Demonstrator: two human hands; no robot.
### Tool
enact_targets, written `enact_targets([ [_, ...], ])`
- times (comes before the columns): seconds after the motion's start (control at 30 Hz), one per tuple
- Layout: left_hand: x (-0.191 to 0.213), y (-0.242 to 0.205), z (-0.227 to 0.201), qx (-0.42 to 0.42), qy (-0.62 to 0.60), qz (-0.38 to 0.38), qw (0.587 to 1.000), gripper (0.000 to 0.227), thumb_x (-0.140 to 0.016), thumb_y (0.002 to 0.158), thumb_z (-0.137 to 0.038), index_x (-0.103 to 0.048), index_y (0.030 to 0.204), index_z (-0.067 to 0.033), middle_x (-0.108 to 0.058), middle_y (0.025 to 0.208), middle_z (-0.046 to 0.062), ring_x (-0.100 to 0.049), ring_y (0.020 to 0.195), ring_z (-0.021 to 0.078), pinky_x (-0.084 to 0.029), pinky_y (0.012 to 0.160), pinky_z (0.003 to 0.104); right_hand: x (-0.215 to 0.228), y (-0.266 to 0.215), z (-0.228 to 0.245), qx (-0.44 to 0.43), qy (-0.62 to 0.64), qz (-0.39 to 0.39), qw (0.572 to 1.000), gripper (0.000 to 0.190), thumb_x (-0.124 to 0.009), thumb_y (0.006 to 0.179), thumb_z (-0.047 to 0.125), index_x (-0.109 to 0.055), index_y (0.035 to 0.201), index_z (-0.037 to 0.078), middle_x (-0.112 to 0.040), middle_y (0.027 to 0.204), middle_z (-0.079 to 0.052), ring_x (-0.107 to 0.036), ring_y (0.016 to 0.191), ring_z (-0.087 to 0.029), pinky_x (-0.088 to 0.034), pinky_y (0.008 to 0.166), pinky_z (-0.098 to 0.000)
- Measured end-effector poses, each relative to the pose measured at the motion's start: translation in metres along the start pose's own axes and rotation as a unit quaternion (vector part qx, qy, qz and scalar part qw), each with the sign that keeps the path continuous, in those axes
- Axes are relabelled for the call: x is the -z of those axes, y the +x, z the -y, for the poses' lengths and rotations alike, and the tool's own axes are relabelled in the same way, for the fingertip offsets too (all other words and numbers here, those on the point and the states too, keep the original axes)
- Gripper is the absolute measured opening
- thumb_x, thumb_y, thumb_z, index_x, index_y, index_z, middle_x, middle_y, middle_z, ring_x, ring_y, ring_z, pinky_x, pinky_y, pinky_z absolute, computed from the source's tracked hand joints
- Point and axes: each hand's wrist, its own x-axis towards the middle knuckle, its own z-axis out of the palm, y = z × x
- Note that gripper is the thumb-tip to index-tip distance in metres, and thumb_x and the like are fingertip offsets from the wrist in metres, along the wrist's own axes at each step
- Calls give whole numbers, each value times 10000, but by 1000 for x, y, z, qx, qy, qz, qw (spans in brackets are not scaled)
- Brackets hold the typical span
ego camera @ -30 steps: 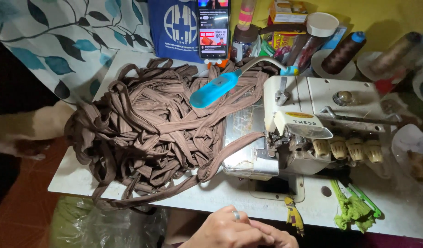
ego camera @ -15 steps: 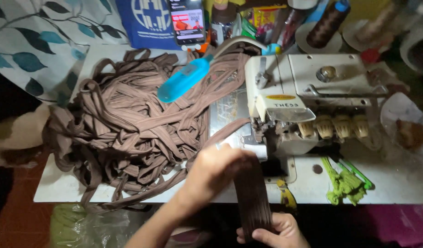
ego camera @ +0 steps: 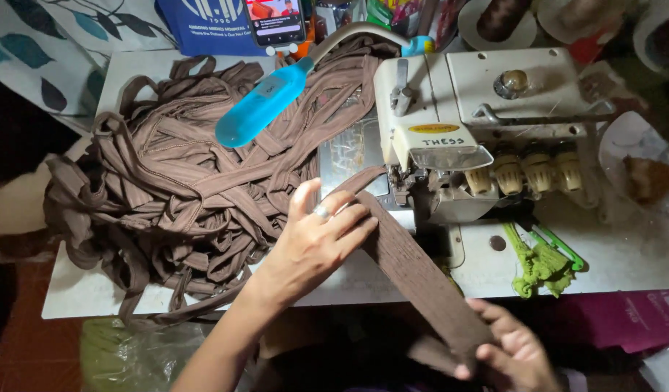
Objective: Guiding and sewing long brown fabric strips using an industrial overlock sewing machine.
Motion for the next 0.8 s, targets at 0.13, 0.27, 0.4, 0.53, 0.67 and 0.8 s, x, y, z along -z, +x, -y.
enact_targets([
  [0.13, 0, -16, -3, 41, 29, 42, 998, 467, -761, 862, -404, -623, 1229, -150, -627, 1178, 1, -576, 1146, 259, -212, 1046, 574, 34, -13, 20, 90, -35, 0, 995, 669, -767, 824, 162, -428, 1397, 94, -738, 705, -191, -718, 428, -261, -565, 374, -299],
  [0.27, -7, -24, 3, 60, -31, 16, 998, 232, -523, 970, -34, -635, 1161, -106, -637, 1125, 32, -589, 1101, 251, -216, 1031, 595, 56, -23, 15, 65, 25, 9, 998, 453, -706, 828, 40, -579, 1262, 67, -730, 659, -257, -725, 448, -302, -608, 333, -365],
  [0.4, -15, -28, 14, 117, -159, 9, 980, 202, -623, 948, -133, -674, 1108, -245, -689, 1020, -114, -600, 1138, 213, -115, 1073, 558, 62, -31, 13, 56, -15, -68, 996, 365, -712, 778, 21, -668, 1141, 26, -725, 621, -229, -678, 348, -290, -546, 280, -341],
  [0.53, -9, -19, 19, 143, -192, 29, 970, 152, -631, 939, -268, -694, 1077, -258, -670, 947, -69, -566, 1149, 186, -121, 1060, 460, 71, -33, 8, 11, -55, -118, 991, 350, -739, 737, 37, -691, 1082, 8, -742, 658, -245, -650, 279, -295, -561, 236, -359],
  [0.67, -11, -13, 17, 156, -187, 37, 969, 117, -589, 963, -231, -691, 1017, -251, -664, 909, -82, -563, 1127, 194, -125, 1042, 461, 83, -36, -2, -45, -101, -170, 979, 402, -731, 722, 2, -699, 1120, -47, -764, 704, -202, -641, 452, -224, -516, 316, -326],
  [0.8, -16, -7, 14, 157, -100, 5, 982, 100, -608, 959, -243, -657, 873, -226, -631, 811, -97, -583, 1054, 204, -163, 1015, 503, 118, -39, -23, -27, -68, -140, 987, 459, -740, 747, 99, -625, 1178, -9, -711, 745, -135, -599, 541, -173, -414, 407, -273],
])
